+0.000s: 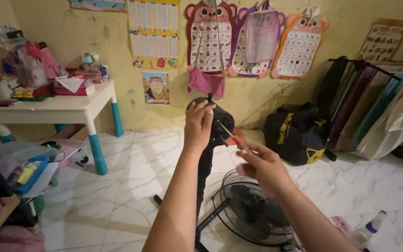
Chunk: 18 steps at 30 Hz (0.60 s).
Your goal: The person disassembles a black standing electric fan by removing the front grille, fan blades, and rear grille, then uses a screwdriver on the motor housing. The video ends before reassembly is shown.
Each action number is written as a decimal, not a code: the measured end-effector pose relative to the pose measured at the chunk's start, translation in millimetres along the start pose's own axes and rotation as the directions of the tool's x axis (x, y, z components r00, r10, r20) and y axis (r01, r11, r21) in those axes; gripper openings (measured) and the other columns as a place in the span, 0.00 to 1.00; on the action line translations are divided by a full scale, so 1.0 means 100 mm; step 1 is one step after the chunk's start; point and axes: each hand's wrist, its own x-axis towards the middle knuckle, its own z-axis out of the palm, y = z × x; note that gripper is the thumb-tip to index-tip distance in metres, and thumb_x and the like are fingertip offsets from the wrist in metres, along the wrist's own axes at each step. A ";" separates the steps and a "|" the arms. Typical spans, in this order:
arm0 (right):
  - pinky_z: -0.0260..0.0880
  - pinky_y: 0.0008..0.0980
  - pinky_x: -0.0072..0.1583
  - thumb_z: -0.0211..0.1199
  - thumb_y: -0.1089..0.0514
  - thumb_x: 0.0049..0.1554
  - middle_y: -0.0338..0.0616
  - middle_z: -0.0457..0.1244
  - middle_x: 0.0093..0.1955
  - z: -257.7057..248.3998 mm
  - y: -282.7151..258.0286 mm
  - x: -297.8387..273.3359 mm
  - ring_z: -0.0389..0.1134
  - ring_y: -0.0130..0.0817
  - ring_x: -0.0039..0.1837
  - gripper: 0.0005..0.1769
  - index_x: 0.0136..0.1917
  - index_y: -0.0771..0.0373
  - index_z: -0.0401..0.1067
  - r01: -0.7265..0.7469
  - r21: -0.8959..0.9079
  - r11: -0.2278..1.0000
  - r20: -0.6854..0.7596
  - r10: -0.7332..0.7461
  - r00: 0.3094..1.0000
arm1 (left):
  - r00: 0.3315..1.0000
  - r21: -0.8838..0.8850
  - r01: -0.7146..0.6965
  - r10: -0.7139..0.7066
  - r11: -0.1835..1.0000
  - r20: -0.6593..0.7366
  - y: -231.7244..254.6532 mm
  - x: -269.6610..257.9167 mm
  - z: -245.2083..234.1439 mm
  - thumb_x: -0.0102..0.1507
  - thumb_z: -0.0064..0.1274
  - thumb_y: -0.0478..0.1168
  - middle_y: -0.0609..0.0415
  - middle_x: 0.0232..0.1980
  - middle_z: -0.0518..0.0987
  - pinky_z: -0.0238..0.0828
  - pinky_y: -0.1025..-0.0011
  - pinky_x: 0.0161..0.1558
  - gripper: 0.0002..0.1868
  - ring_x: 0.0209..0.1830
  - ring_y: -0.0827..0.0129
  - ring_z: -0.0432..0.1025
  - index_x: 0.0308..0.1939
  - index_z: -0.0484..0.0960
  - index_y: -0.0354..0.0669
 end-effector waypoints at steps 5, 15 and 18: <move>0.57 0.36 0.36 0.62 0.54 0.60 0.50 0.70 0.43 0.03 -0.23 -0.01 0.58 0.33 0.32 0.23 0.67 0.63 0.74 0.030 -0.370 0.929 -0.019 -0.039 0.999 | 1.000 0.035 0.014 -0.015 0.999 0.009 0.02 -0.02 -0.02 0.73 0.43 0.46 0.43 0.60 0.81 0.53 0.51 0.74 0.17 0.67 0.40 0.65 0.51 0.85 0.43; 0.73 0.39 0.43 0.60 0.64 0.55 0.56 0.71 0.46 0.30 -0.39 -0.16 0.72 0.49 0.43 0.24 0.65 0.65 0.73 0.523 -0.853 -0.001 0.424 -0.586 0.690 | 0.999 0.047 0.033 -0.033 0.998 0.001 0.01 -0.04 0.02 0.73 0.44 0.46 0.46 0.61 0.80 0.54 0.51 0.73 0.16 0.69 0.39 0.64 0.52 0.85 0.46; 0.70 0.37 0.34 0.60 0.63 0.50 0.51 0.68 0.41 0.39 -0.24 -0.16 0.69 0.41 0.34 0.30 0.68 0.69 0.72 0.302 -0.799 -0.520 0.568 -0.490 0.661 | 1.000 0.051 0.020 -0.021 0.999 0.010 -0.02 -0.03 0.04 0.73 0.43 0.46 0.46 0.61 0.80 0.53 0.51 0.74 0.16 0.69 0.40 0.64 0.52 0.85 0.46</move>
